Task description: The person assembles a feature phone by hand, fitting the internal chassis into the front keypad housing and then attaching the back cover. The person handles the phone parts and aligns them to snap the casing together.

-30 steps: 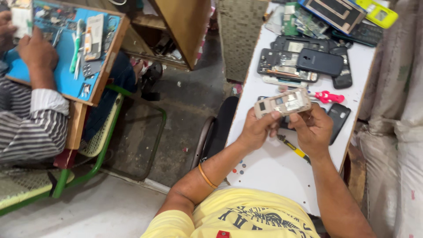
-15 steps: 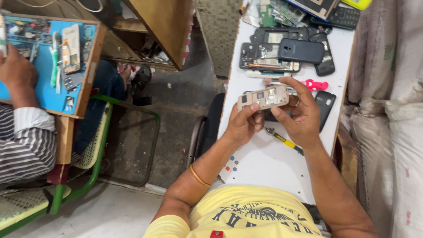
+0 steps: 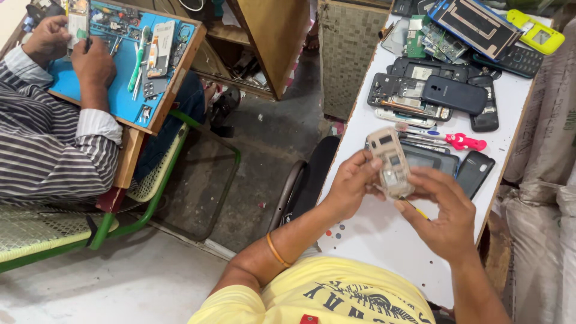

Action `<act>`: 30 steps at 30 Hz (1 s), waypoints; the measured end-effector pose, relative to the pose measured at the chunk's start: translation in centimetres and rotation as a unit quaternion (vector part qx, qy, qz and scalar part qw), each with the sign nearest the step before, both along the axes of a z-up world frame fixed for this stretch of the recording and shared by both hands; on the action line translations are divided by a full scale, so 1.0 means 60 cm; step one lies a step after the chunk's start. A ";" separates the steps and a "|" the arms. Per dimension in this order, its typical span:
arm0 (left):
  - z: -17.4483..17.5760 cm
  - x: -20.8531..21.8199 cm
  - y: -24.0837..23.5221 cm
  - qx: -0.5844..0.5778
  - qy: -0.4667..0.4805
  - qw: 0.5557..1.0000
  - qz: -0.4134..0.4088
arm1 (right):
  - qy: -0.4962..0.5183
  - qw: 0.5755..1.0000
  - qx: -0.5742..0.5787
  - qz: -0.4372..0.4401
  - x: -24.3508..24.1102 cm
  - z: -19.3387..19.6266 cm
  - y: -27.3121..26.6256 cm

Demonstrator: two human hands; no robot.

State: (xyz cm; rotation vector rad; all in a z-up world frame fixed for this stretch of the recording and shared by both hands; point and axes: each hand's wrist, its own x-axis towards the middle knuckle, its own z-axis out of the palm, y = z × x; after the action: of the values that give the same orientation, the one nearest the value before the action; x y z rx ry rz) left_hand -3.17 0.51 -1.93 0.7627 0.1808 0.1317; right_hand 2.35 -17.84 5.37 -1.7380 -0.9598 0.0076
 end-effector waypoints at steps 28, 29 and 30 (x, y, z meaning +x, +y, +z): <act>0.013 -0.121 -0.010 0.195 0.022 0.979 -0.056 | 0.366 0.925 0.101 0.009 -0.084 -0.066 -0.016; 0.014 -0.122 -0.010 0.195 0.020 0.979 -0.056 | 0.359 0.928 0.095 0.010 -0.086 -0.064 -0.016; 0.016 -0.122 -0.010 0.206 0.015 0.977 -0.057 | 0.351 0.932 0.090 0.010 -0.086 -0.061 -0.016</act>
State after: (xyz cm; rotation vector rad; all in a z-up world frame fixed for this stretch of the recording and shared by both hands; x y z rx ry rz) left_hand -10.48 -0.07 -0.99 1.1865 0.1385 0.0473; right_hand -2.84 -18.79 1.73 -1.3908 -0.4281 0.5070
